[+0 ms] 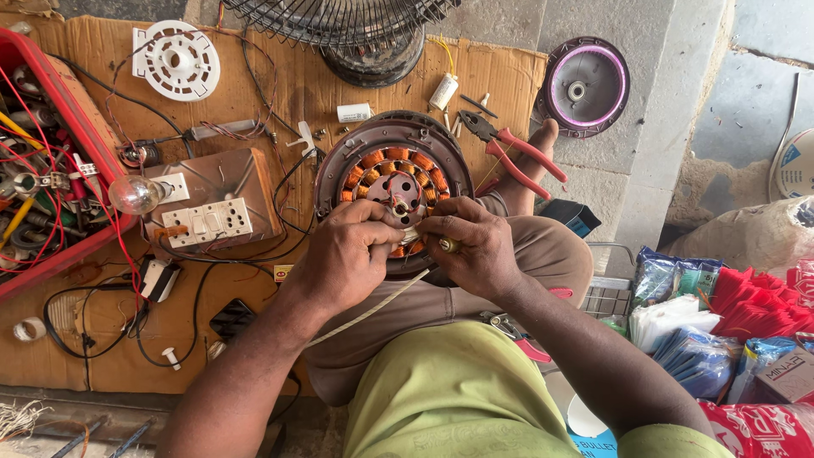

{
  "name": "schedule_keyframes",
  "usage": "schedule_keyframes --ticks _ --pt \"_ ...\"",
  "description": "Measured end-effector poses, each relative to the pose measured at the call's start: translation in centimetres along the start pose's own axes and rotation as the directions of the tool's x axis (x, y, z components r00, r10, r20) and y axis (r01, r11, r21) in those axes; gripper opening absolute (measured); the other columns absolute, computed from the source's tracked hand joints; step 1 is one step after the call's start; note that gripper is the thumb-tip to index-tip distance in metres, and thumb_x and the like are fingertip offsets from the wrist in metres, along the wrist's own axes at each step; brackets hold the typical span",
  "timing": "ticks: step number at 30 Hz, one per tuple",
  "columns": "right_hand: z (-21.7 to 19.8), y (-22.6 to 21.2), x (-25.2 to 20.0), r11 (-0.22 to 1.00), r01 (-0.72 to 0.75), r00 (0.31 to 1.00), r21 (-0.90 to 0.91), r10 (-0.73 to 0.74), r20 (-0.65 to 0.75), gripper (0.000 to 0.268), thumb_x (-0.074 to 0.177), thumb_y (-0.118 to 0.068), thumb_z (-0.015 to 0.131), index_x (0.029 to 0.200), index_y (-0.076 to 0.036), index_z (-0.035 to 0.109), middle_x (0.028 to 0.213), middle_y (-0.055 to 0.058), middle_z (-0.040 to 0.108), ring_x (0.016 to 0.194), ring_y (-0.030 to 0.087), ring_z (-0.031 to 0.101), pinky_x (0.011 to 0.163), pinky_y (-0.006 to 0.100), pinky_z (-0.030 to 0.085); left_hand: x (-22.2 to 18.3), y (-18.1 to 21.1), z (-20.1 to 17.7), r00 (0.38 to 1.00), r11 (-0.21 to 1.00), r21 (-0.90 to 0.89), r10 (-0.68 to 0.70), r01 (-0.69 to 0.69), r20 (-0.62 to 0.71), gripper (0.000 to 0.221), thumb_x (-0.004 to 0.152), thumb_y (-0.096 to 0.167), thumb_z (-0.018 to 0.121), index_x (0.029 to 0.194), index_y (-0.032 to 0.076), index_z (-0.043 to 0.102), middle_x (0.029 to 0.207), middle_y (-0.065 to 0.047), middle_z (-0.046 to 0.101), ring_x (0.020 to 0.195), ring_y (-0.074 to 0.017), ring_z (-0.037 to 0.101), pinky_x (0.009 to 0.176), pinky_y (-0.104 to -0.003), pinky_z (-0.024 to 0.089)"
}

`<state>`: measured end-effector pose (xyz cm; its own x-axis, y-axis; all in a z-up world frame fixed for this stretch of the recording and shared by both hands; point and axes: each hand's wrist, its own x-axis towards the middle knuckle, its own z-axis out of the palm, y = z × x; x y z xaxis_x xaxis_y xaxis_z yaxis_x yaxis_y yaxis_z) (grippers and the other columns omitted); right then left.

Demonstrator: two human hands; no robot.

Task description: The person is repairing an electrical motor stator. They are sitting on the floor, using a soldering iron to connect wires to the copper windings of the stator. They also use pliers to cut and manipulate the wires.

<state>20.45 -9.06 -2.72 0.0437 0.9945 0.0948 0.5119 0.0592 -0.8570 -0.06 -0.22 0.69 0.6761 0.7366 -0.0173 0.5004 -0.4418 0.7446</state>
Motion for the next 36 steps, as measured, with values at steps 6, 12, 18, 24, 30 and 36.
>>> schedule_keyframes --ticks 6,12,18,24,30,36 --pt "0.0 0.2 0.1 0.998 0.018 1.000 -0.062 -0.018 0.004 0.035 0.074 -0.003 0.079 0.107 -0.015 0.077 0.111 0.007 0.070 0.100 0.024 0.073 0.085 0.035 0.060 0.4 1.5 -1.3 0.993 0.999 -0.016 -0.048 0.050 0.110 0.015 0.084 0.005 0.073 0.098 0.006 0.080 0.107 -0.012 0.072 0.102 -0.0313 0.069 0.090 -0.042 0.056" --pt "0.0 0.5 -0.1 0.997 0.048 0.999 -0.066 -0.048 0.007 0.036 0.073 -0.004 0.080 0.107 -0.014 0.077 0.112 0.008 0.068 0.102 0.025 0.072 0.087 0.036 0.059 0.1 3.3 -0.1 0.999 1.000 -0.019 0.020 -0.020 -0.032 0.029 0.082 0.011 0.078 0.108 -0.003 0.074 0.104 -0.017 0.073 0.091 -0.0327 0.073 0.080 -0.040 0.058" --pt "-0.4 0.9 -0.1 0.998 0.053 0.998 -0.036 -0.053 0.016 0.033 0.075 -0.005 0.081 0.107 -0.014 0.077 0.115 0.008 0.069 0.102 0.025 0.072 0.086 0.036 0.060 0.2 2.4 2.5 0.990 0.996 -0.044 0.076 -0.082 -0.122 0.029 0.085 0.002 0.075 0.111 -0.008 0.071 0.098 -0.021 0.070 0.089 -0.0348 0.072 0.077 -0.041 0.059" --pt "-0.2 0.9 0.0 0.998 0.058 0.998 0.004 -0.058 0.003 0.028 0.080 -0.008 0.083 0.106 -0.013 0.078 0.111 0.006 0.072 0.098 0.023 0.074 0.084 0.034 0.060 -0.1 1.6 3.7 0.992 0.999 -0.026 -0.027 0.023 -0.127 0.010 0.090 0.001 0.072 0.098 -0.005 0.072 0.087 -0.019 0.068 0.080 -0.0346 0.071 0.068 -0.043 0.057" --pt "-2.1 2.6 -0.2 0.890 -0.348 0.920 0.293 0.384 -0.074 0.022 0.092 -0.013 0.077 0.113 -0.008 0.075 0.104 0.006 0.076 0.088 0.015 0.071 0.075 0.031 0.058 -0.2 1.5 4.1 0.995 0.999 0.009 -0.038 0.039 -0.098 0.014 0.094 0.003 0.068 0.106 -0.005 0.069 0.089 -0.021 0.064 0.081 -0.0332 0.070 0.067 -0.041 0.058" --pt "-3.5 6.5 -2.0 0.558 -0.750 0.643 0.354 0.739 0.198 0.027 0.093 -0.010 0.068 0.120 -0.003 0.065 0.088 0.010 0.071 0.073 0.018 0.068 0.065 0.035 0.056 -0.2 1.6 4.0 0.993 0.999 0.034 -0.002 0.006 -0.119 0.014 0.095 0.005 0.068 0.108 -0.001 0.068 0.092 -0.021 0.063 0.084 -0.0386 0.067 0.071 -0.047 0.054"
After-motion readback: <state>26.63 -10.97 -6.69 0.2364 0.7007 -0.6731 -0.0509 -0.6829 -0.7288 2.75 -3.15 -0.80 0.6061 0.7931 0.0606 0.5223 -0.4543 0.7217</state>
